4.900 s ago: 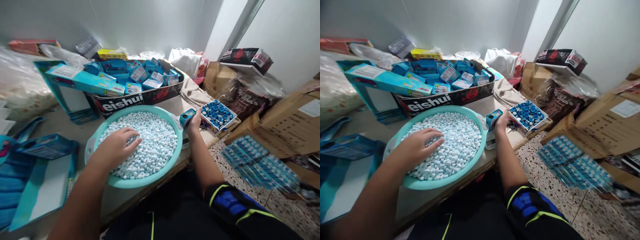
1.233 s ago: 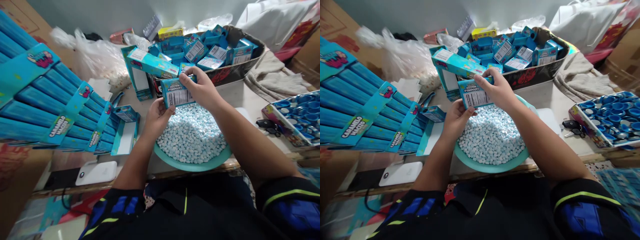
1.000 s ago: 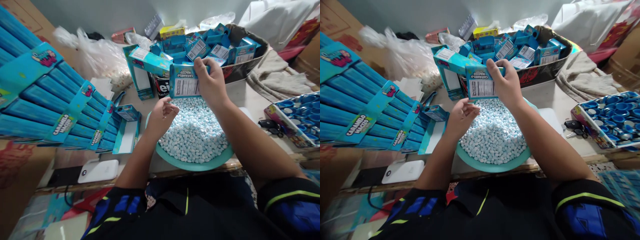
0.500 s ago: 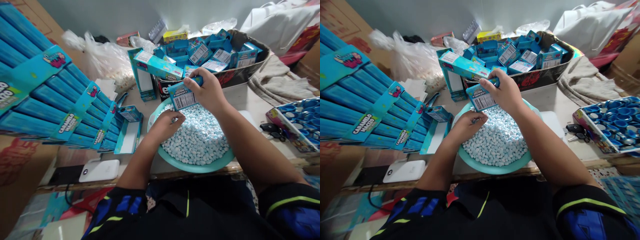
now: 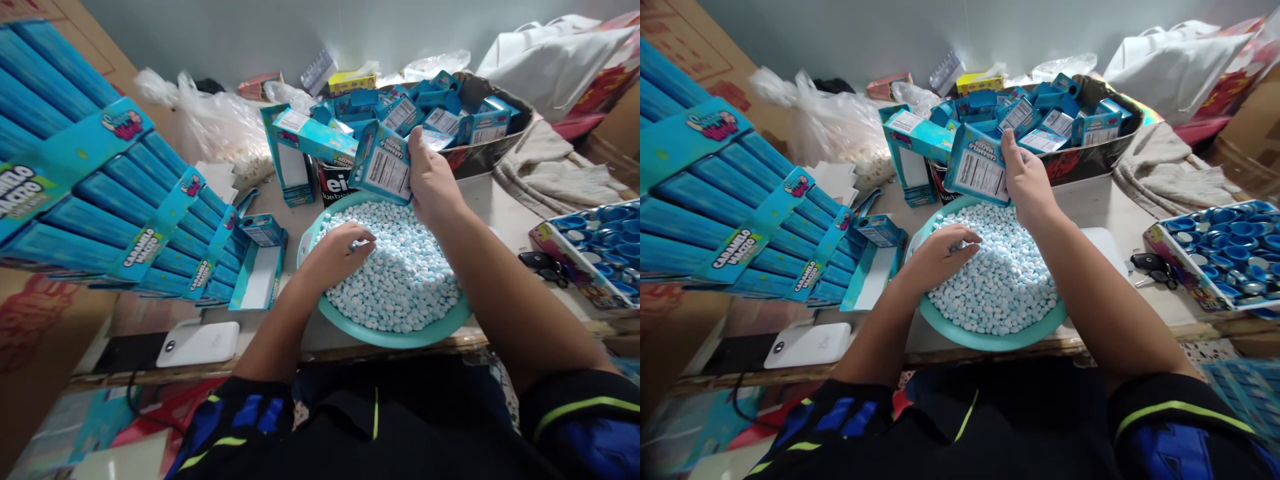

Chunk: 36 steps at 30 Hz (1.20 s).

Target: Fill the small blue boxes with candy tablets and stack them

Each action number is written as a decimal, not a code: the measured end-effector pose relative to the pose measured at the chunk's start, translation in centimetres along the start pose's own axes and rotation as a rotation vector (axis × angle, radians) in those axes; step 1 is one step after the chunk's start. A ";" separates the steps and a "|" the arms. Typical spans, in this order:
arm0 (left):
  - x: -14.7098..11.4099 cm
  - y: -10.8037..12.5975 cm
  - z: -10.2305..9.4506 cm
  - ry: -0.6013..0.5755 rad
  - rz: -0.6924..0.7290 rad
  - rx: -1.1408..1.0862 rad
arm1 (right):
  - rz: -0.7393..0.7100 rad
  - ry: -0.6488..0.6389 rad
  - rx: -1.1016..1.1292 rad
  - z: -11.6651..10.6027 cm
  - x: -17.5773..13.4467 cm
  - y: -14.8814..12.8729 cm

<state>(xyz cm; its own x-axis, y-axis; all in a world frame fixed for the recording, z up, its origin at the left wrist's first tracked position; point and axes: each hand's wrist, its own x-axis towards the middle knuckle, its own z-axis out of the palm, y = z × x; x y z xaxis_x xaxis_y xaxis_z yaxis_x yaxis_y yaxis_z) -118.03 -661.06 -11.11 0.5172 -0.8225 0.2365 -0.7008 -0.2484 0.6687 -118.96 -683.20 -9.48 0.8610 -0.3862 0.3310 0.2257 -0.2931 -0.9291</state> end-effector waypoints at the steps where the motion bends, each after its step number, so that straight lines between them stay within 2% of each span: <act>1: 0.0 0.0 0.0 -0.017 0.008 0.012 | 0.006 0.004 0.030 -0.1 0.2 0.0; 8: -0.2 0.3 -0.3 -0.098 -0.014 0.082 | 0.030 0.035 0.108 -1.3 -0.1 -2.0; 10: -0.1 0.3 -0.5 -0.098 -0.004 0.064 | 0.060 0.111 0.131 -2.8 -1.3 -2.7; 13: 0.0 0.2 -0.5 -0.074 0.026 0.051 | 0.053 0.295 0.185 -6.1 -4.0 -2.3; 15: 0.2 0.1 -0.5 -0.070 0.051 0.063 | 0.020 0.444 0.191 -8.7 -6.4 -0.8; 18: 0.7 -0.3 -0.5 -0.070 0.058 0.105 | 0.006 0.613 0.135 -12.1 -10.2 3.0; 20: 1.0 -0.6 -0.6 -0.068 0.045 0.127 | 0.059 0.659 0.082 -13.8 -12.6 5.7; 23: 1.5 -0.6 -0.8 -0.084 0.027 0.158 | 0.169 0.704 -0.078 -15.0 -15.3 8.5; 26: 1.7 -0.2 -0.9 -0.087 0.014 0.192 | 0.138 0.710 -0.357 -15.0 -16.6 9.2; 28: 1.7 0.0 -0.9 -0.079 0.000 0.206 | 0.109 0.651 -0.471 -14.7 -16.7 9.0; 32: 1.6 0.1 -0.8 -0.072 -0.012 0.213 | 0.210 0.517 -0.532 -13.8 -16.4 8.2; 36: 1.6 0.0 -0.7 -0.061 -0.013 0.211 | 0.234 0.450 -0.568 -13.9 -16.0 8.1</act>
<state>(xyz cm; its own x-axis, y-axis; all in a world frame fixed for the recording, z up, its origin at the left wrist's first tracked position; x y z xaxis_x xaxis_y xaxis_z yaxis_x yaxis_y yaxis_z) -116.81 -662.02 -10.25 0.5005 -0.8466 0.1812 -0.7848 -0.3552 0.5079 -137.27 -691.54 -20.02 0.5612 -0.7771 0.2848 -0.3140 -0.5183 -0.7955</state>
